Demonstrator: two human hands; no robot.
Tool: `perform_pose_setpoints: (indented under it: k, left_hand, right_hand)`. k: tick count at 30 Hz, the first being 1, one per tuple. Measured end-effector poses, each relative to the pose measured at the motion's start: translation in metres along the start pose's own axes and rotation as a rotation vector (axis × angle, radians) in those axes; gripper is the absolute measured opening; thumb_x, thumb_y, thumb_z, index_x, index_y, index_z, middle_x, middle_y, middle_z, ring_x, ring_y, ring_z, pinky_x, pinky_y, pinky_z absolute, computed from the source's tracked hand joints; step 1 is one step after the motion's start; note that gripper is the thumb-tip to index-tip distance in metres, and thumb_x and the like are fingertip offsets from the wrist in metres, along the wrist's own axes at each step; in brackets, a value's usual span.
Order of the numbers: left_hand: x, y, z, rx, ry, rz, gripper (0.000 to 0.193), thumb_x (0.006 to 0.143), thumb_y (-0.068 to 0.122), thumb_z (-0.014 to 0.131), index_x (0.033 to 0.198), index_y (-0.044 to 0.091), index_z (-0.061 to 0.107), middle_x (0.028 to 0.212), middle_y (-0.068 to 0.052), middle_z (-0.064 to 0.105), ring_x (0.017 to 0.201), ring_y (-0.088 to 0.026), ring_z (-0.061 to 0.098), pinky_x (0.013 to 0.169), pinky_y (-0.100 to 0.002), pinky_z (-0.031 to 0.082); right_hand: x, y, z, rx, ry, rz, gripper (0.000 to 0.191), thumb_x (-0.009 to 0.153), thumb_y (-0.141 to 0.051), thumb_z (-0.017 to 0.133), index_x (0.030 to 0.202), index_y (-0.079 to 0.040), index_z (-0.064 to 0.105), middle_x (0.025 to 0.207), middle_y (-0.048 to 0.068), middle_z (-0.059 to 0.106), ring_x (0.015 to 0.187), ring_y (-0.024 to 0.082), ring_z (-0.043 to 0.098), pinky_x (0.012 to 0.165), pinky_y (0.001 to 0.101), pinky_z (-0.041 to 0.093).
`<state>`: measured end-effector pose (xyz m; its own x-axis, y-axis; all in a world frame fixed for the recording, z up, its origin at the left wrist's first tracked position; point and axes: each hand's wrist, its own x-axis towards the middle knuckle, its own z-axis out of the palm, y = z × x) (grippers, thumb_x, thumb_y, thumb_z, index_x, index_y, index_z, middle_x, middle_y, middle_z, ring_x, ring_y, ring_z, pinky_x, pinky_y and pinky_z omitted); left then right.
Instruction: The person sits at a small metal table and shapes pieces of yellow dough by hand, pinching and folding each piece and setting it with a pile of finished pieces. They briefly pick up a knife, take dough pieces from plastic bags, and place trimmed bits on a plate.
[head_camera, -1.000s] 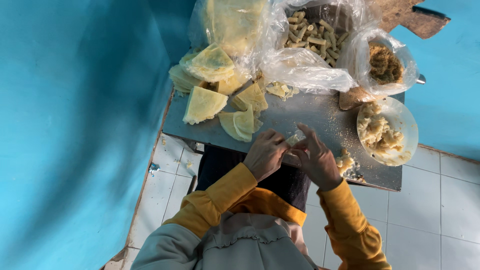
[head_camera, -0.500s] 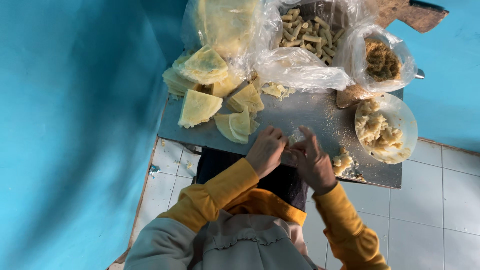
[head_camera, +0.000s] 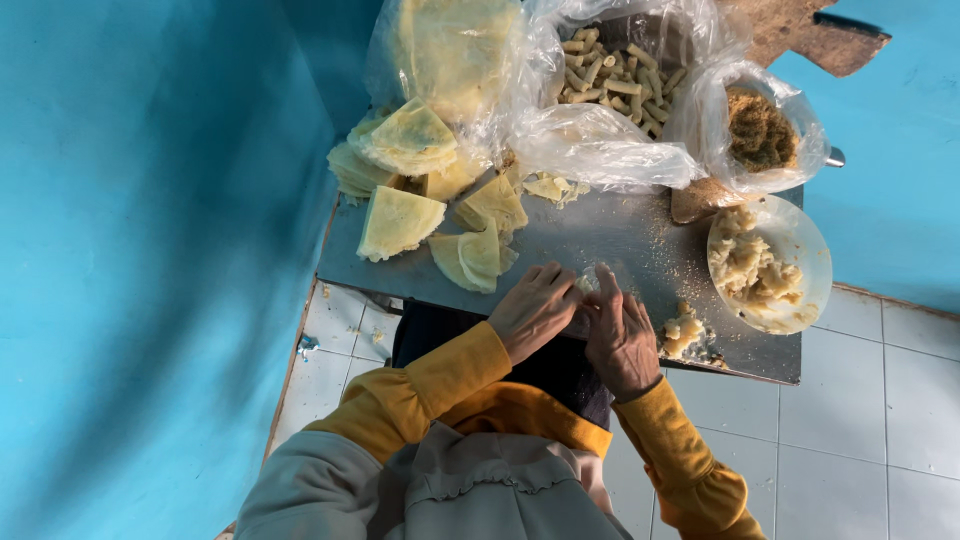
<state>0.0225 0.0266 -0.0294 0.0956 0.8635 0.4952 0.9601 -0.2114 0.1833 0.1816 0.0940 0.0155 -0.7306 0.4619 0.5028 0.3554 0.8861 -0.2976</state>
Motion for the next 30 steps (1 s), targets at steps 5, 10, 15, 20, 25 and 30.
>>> perform_pose_setpoints:
  k: [5, 10, 15, 20, 25, 30]
  left_hand:
    - [0.017, -0.006, 0.002, -0.176, -0.212, -0.149, 0.01, 0.087, 0.008, 0.068, 0.096, 0.005, 0.069, 0.091, -0.011, 0.067, 0.092, -0.024, 0.063, 0.085, -0.037, 0.055]
    - [0.005, 0.006, -0.011, -0.029, -0.173, -0.044, 0.019, 0.089, 0.013, 0.068, 0.102, -0.001, 0.069, 0.095, -0.014, 0.067, 0.094, -0.028, 0.063, 0.084, -0.04, 0.054]
    - [-0.01, 0.027, -0.028, 0.315, -0.109, 0.015, 0.045, 0.09, 0.028, 0.062, 0.12, -0.005, 0.067, 0.123, -0.021, 0.065, 0.128, -0.035, 0.052, 0.115, -0.053, 0.038]
    - [0.004, 0.03, -0.024, 0.421, -0.184, -0.055, 0.066, 0.087, 0.04, 0.055, 0.139, -0.002, 0.057, 0.154, -0.024, 0.047, 0.152, -0.039, 0.025, 0.122, -0.065, 0.012]
    - [0.022, 0.009, -0.012, 0.324, -0.044, -0.239, 0.069, 0.088, 0.034, 0.061, 0.147, -0.002, 0.051, 0.161, -0.018, 0.042, 0.154, -0.034, 0.027, 0.123, -0.062, 0.015]
    - [-0.007, -0.027, -0.039, -0.012, 0.007, -0.506, 0.053, 0.097, 0.01, 0.064, 0.146, -0.003, 0.049, 0.137, -0.018, 0.053, 0.125, -0.036, 0.052, 0.105, -0.055, 0.041]
  right_hand:
    - [0.016, 0.021, -0.005, 0.38, -0.242, 0.338, 0.077, 0.088, -0.001, 0.072, 0.153, -0.006, 0.031, 0.092, 0.009, 0.075, 0.08, 0.022, 0.075, 0.068, 0.0349, 0.061]
    - [0.004, 0.011, 0.001, 0.117, -0.058, 0.035, 0.072, 0.089, 0.002, 0.068, 0.154, -0.004, 0.036, 0.1, 0.013, 0.074, 0.092, 0.029, 0.074, 0.076, 0.0355, 0.062]
    - [-0.009, 0.004, 0.006, -0.068, 0.028, -0.006, 0.057, 0.098, -0.005, 0.07, 0.149, -0.008, 0.045, 0.106, 0.013, 0.073, 0.095, 0.028, 0.074, 0.08, 0.0381, 0.061]
    - [-0.015, 0.003, 0.011, -0.287, -0.04, -0.037, 0.059, 0.094, -0.003, 0.061, 0.149, -0.009, 0.041, 0.143, 0.019, 0.065, 0.134, 0.033, 0.059, 0.114, 0.0449, 0.047]
    - [0.004, 0.041, 0.013, -0.458, -0.224, -0.062, 0.087, 0.08, -0.005, 0.064, 0.16, -0.004, 0.031, 0.153, 0.02, 0.059, 0.149, 0.037, 0.046, 0.124, 0.0504, 0.029]
    - [0.025, 0.039, 0.017, -0.072, -0.154, 0.063, 0.077, 0.095, -0.015, 0.073, 0.16, -0.011, 0.031, 0.107, 0.004, 0.078, 0.093, 0.025, 0.066, 0.086, 0.0465, 0.052]
